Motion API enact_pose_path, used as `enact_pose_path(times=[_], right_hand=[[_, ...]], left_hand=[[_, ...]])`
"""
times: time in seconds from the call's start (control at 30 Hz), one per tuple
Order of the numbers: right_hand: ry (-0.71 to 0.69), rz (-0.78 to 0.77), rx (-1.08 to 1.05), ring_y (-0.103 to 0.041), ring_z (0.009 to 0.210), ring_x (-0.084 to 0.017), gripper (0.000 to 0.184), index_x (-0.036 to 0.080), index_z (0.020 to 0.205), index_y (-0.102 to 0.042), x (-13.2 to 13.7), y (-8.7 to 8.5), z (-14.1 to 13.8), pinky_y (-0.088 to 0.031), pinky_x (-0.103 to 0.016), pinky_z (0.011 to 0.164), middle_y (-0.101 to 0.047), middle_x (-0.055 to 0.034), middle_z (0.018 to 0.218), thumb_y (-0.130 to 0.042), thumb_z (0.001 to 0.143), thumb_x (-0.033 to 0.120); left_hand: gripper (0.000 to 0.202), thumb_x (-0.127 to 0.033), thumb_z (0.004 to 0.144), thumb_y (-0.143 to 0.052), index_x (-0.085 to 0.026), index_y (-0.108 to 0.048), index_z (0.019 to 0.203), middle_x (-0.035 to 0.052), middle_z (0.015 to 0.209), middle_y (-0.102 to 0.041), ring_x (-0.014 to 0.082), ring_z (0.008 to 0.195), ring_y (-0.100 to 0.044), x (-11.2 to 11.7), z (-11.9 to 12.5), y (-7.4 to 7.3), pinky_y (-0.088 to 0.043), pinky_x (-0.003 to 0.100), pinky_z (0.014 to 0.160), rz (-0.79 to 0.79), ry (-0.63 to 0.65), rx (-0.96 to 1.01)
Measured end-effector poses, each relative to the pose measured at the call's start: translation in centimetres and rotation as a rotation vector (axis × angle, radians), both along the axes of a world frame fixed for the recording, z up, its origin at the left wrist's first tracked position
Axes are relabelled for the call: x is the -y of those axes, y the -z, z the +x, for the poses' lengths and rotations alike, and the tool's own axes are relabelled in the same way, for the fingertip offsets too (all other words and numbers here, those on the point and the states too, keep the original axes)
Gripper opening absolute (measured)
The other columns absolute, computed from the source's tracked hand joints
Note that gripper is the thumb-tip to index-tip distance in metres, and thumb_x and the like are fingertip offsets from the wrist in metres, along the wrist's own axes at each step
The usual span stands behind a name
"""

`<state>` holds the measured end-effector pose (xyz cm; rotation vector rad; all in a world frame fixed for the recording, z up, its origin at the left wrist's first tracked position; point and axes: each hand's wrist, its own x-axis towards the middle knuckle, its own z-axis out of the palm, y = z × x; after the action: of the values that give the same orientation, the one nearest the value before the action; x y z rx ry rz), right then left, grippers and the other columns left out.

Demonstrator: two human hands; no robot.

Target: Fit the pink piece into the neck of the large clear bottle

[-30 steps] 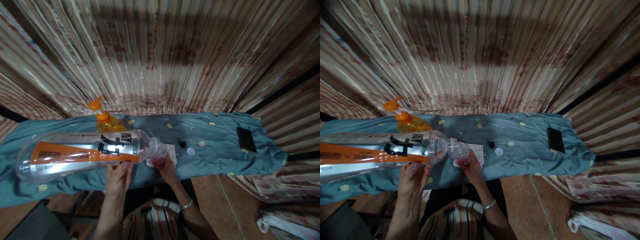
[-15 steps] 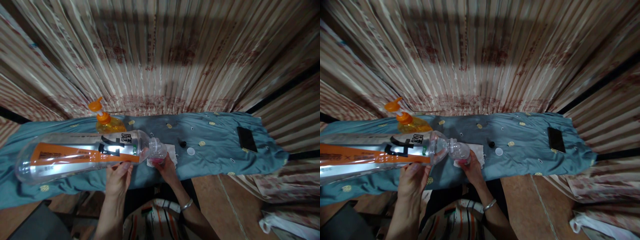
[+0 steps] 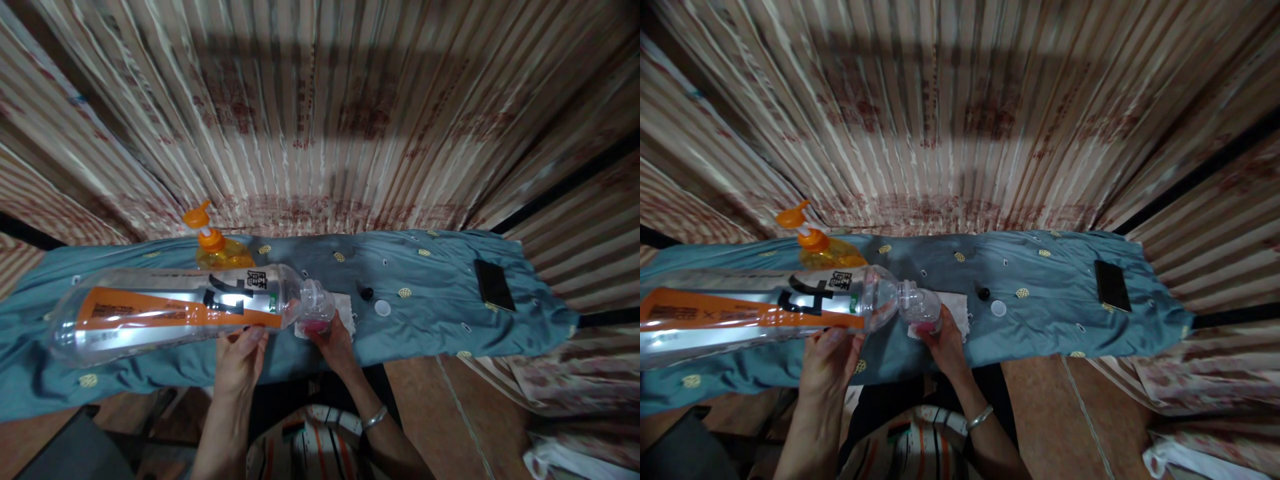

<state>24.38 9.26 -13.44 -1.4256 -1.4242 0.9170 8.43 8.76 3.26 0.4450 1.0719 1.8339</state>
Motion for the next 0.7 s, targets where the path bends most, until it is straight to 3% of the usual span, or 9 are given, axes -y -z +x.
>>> enact_pose_path(times=[0.2,0.4,0.6,0.7], right_hand=[[0.007,-0.002,0.002,-0.071,0.112,-0.029,0.065,0.024,0.136,-0.054,0.1,-0.5,-0.1,-0.058,-0.043,0.098,-0.074,-0.0080,0.119,-0.081,0.079,0.038],[0.007,-0.001,-0.018,-0.072,0.109,-0.028,0.061,0.025,0.133,-0.056,0.0,-1.0,-0.3,-0.058,-0.042,0.097,-0.075,-0.0075,0.117,-0.081,0.079,0.039],[0.009,-0.009,-0.001,-0.074,0.104,-0.028,0.063,0.024,0.135,-0.054,0.1,-0.5,-0.2,-0.060,-0.042,0.092,-0.075,-0.0079,0.117,-0.080,0.080,0.040],[0.018,-0.011,0.013,-0.074,0.105,-0.028,0.065,0.024,0.136,-0.054,0.1,-0.4,-0.2,-0.060,-0.042,0.092,-0.075,-0.0082,0.118,-0.080,0.079,0.040]], left_hand=[[0.078,-0.037,0.023,-0.101,-0.028,-0.073,0.095,-0.0024,0.079,-0.074,0.0100,0.047,-0.058,-0.2,-0.1,0.6,-0.055,0.025,0.050,-0.017,-0.004,0.011],[0.079,-0.038,0.023,-0.101,-0.030,-0.074,0.097,-0.0021,0.081,-0.075,0.0101,0.048,-0.058,-0.1,0.1,0.2,-0.054,0.025,0.049,0.001,0.009,0.014],[0.061,-0.034,0.025,-0.101,-0.028,-0.072,0.079,-0.0075,0.056,-0.064,0.0099,0.045,-0.056,0.1,0.0,0.3,-0.047,0.019,0.044,0.011,0.010,0.033],[0.063,-0.033,0.027,-0.101,-0.030,-0.074,0.084,-0.0087,0.051,-0.061,0.0092,0.042,-0.053,0.0,0.0,0.6,-0.044,0.018,0.041,0.021,0.006,0.042]])
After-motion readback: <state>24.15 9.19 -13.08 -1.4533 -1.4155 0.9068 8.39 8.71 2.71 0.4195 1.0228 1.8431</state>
